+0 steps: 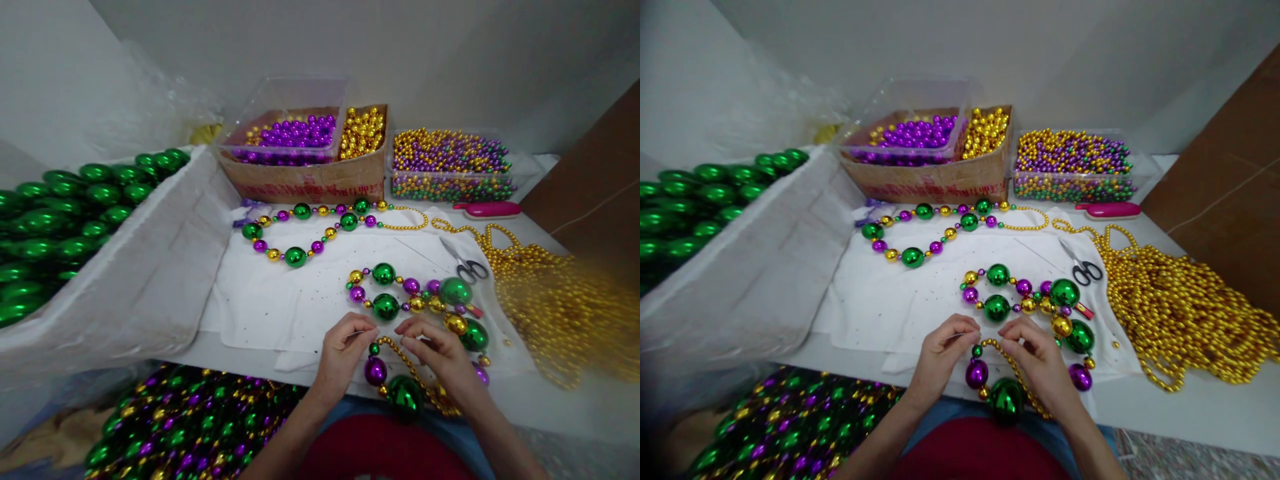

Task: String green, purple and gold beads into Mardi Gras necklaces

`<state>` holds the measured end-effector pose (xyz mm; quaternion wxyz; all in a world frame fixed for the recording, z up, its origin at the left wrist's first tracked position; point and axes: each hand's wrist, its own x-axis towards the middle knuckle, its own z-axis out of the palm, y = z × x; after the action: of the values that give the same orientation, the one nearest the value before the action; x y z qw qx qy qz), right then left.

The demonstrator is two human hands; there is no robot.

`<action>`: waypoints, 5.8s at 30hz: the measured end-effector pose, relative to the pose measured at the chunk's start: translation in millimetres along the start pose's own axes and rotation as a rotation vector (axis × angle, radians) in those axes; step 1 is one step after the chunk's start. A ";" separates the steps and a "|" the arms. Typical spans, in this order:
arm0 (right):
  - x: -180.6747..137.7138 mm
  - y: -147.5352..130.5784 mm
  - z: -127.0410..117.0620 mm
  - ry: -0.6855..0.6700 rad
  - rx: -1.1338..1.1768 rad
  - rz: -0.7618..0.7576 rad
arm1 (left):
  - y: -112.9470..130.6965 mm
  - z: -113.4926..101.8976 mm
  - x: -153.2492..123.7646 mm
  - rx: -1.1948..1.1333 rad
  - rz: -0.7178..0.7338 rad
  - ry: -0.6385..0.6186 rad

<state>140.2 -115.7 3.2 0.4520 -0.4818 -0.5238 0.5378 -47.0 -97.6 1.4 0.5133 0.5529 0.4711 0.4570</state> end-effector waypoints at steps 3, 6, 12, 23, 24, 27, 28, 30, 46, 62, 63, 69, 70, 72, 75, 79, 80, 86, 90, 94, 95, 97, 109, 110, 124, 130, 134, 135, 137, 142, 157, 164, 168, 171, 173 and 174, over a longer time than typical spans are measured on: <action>-3.5 3.0 -9.8 -0.025 0.515 0.234 | -2.9 -17.1 -3.3 0.027 -0.090 -0.035; -5.5 8.4 -3.3 0.015 0.920 0.340 | -1.7 -25.7 -10.0 -0.233 -0.264 -0.038; -8.7 -2.6 22.5 -0.033 1.184 0.370 | 13.1 -13.2 -20.1 -0.972 -0.387 -0.165; -27.8 -9.4 27.1 -0.056 0.784 0.287 | 19.8 -12.9 -25.5 -0.921 -0.483 -0.127; -27.9 -10.3 27.1 -0.057 0.770 0.291 | 21.5 -13.4 -26.2 -0.902 -0.469 -0.136; -27.3 -15.5 25.7 -0.053 0.729 0.296 | 25.4 -14.6 -26.9 -0.844 -0.430 -0.151; -27.1 -17.1 24.9 -0.045 0.715 0.301 | 25.9 -14.9 -26.8 -0.828 -0.424 -0.151; -26.8 -19.3 23.2 -0.035 0.693 0.311 | 26.1 -15.1 -26.5 -0.808 -0.420 -0.154; -15.2 2.5 19.1 -0.018 0.822 0.364 | 2.4 -16.3 -18.6 -0.747 -0.418 -0.150; -15.3 11.2 21.3 -0.023 0.809 0.383 | -6.4 -17.2 -16.9 -0.711 -0.451 -0.155; -15.3 11.8 21.3 -0.025 0.801 0.385 | -7.3 -17.2 -16.7 -0.715 -0.458 -0.157; -8.3 6.0 15.7 -0.088 0.570 0.349 | -10.7 -14.8 -7.6 -0.676 -0.513 -0.211; -5.3 1.6 14.9 -0.106 0.479 0.310 | -9.2 -13.7 -5.6 -0.642 -0.515 -0.232; 2.2 -9.9 15.4 -0.136 0.265 0.195 | -4.6 -11.0 -2.4 -0.547 -0.506 -0.289; 16.8 -27.9 22.1 -0.131 -0.006 -0.015 | 3.1 -5.6 -0.1 -0.408 -0.459 -0.385; 32.8 -34.7 30.3 -0.084 -0.107 -0.115 | 6.7 -1.9 1.0 -0.336 -0.395 -0.315; 34.0 -32.3 30.3 -0.070 -0.121 -0.104 | 6.1 -2.3 1.3 -0.320 -0.388 -0.280; 18.7 -8.2 20.2 -0.107 -0.358 -0.010 | -1.0 -6.3 2.9 -0.321 -0.393 -0.222; 9.0 -4.8 18.5 -0.034 -0.457 -0.008 | -1.4 -3.1 2.6 -0.347 -0.391 -0.189; 2.1 -9.3 25.0 0.030 -0.378 0.019 | 0.6 1.0 1.5 -0.317 -0.374 -0.097; -0.2 -10.5 27.4 0.027 -0.345 0.024 | 1.1 1.6 1.1 -0.299 -0.368 -0.074; -4.5 -12.4 31.4 -0.008 -0.309 0.014 | 2.2 2.3 0.2 -0.273 -0.361 -0.045; 4.2 5.1 16.3 -0.081 -0.205 0.008 | 8.3 -4.9 -1.5 -0.204 -0.293 -0.171; 4.5 6.5 19.8 -0.112 -0.188 0.011 | 8.9 -5.3 -1.4 -0.190 -0.274 -0.182; 1.5 1.0 32.3 -0.009 -0.157 -0.031 | 5.5 -8.3 -3.6 0.397 0.155 -0.076; 1.4 8.3 35.6 -0.051 -0.059 0.042 | 1.8 -7.8 -7.5 0.396 0.199 -0.021; 1.4 12.6 40.4 -0.007 0.132 0.165 | 2.1 -5.9 -8.2 0.377 0.223 0.014; 1.6 12.7 41.7 0.009 0.141 0.161 | 2.0 -5.3 -8.1 0.381 0.230 0.023; 2.6 11.5 44.0 0.015 0.099 0.124 | 2.1 -3.9 -7.9 0.398 0.235 0.035; 5.6 6.2 40.4 0.036 -0.036 0.042 | 3.5 -3.3 -9.4 0.359 0.208 0.019; -17.7 13.2 7.2 -0.050 0.916 0.435 | 10.4 -22.7 -20.1 -0.838 -0.420 -0.171; -25.2 -9.1 17.9 -0.032 0.657 0.351 | 19.0 -17.8 -18.8 -1.027 -0.554 -0.092; -28.6 -0.1 21.3 -0.012 0.510 0.244 | 13.9 -21.8 -20.6 -1.002 -0.598 -0.084; -28.9 10.1 22.1 0.005 0.441 0.201 | 10.7 -21.5 -22.5 -1.016 -0.595 -0.079; -28.5 15.0 21.5 0.010 0.424 0.194 | 9.3 -20.5 -23.5 -1.014 -0.587 -0.082; -28.3 16.7 21.0 0.005 0.421 0.193 | 9.1 -20.0 -23.8 -1.012 -0.579 -0.086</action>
<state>123.3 -147.2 -12.5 0.4903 -0.4260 -0.3502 0.6749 -69.6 -118.7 11.1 0.8361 0.1058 0.3050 0.4436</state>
